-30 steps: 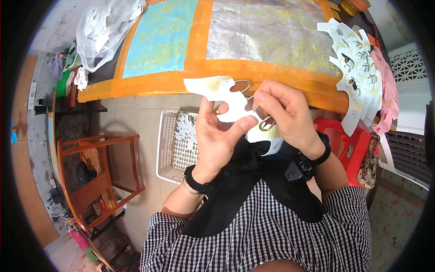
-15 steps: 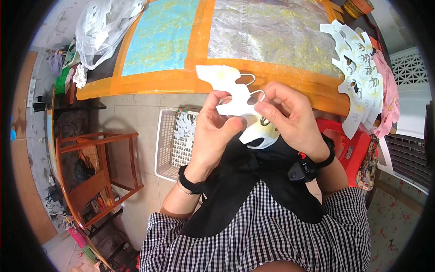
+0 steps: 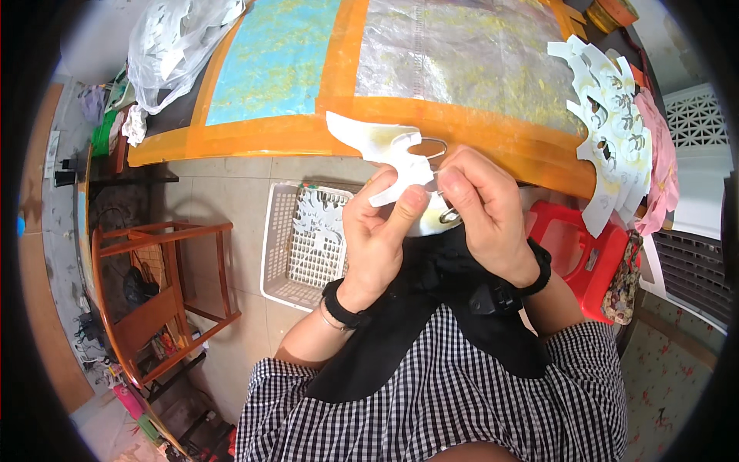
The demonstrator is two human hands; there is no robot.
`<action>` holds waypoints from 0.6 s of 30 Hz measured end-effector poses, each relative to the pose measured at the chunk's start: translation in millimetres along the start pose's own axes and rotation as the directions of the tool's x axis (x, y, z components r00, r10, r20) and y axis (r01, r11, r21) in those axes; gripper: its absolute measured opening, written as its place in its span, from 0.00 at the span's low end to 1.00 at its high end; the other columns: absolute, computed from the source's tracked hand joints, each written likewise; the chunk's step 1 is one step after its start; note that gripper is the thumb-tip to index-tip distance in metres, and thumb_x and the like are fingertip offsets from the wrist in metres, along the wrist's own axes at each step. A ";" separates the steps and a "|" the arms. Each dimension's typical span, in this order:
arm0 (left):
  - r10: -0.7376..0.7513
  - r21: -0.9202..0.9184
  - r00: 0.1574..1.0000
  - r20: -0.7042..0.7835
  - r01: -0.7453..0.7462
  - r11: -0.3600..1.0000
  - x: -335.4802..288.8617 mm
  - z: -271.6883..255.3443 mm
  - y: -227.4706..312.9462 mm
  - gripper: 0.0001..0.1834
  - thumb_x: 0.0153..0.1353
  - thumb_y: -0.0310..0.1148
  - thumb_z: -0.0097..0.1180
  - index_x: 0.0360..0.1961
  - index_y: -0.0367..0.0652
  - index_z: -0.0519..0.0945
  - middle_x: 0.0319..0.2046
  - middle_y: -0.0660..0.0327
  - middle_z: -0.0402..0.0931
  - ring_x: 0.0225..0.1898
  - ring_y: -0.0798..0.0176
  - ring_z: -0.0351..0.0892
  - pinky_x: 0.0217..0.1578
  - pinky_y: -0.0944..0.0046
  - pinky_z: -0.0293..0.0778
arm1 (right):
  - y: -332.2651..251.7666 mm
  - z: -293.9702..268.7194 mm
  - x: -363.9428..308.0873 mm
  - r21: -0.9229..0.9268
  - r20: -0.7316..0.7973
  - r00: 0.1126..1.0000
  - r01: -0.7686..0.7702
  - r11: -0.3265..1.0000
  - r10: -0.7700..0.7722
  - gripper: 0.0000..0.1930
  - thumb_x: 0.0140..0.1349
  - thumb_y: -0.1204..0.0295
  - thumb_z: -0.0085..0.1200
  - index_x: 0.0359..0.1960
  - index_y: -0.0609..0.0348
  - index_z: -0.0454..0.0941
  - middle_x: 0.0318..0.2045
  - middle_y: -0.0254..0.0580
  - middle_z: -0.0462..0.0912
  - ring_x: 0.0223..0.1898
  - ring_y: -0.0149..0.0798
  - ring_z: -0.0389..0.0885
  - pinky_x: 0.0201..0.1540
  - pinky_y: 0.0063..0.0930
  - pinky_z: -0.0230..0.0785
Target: Manually attaching metal eyelets or hooks to pre-cut white shoe material pieces.
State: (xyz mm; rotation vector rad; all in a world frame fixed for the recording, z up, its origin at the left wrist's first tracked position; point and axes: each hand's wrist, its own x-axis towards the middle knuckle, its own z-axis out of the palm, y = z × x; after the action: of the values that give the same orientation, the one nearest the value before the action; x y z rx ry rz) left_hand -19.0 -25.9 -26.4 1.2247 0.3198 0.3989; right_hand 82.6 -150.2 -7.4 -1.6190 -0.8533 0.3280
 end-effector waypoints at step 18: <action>-0.253 -0.242 0.924 0.286 0.325 0.914 0.2 -29.7 2.1 0.53 0.46 0.50 0.77 0.67 0.37 0.64 0.58 0.59 0.72 0.59 0.65 0.71 0.61 0.61 0.68 | -16.2 3.1 3.6 -0.026 0.083 0.989 0.122 0.992 -0.120 0.07 0.68 0.76 0.52 0.32 0.66 0.74 0.27 0.47 0.75 0.25 0.45 0.73 0.30 0.33 0.66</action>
State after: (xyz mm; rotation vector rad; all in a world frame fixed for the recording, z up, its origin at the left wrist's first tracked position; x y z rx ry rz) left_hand -32.3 -0.3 -33.5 0.9118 0.2141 0.0259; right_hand 77.5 -145.2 7.8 -1.5829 -1.0188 0.2984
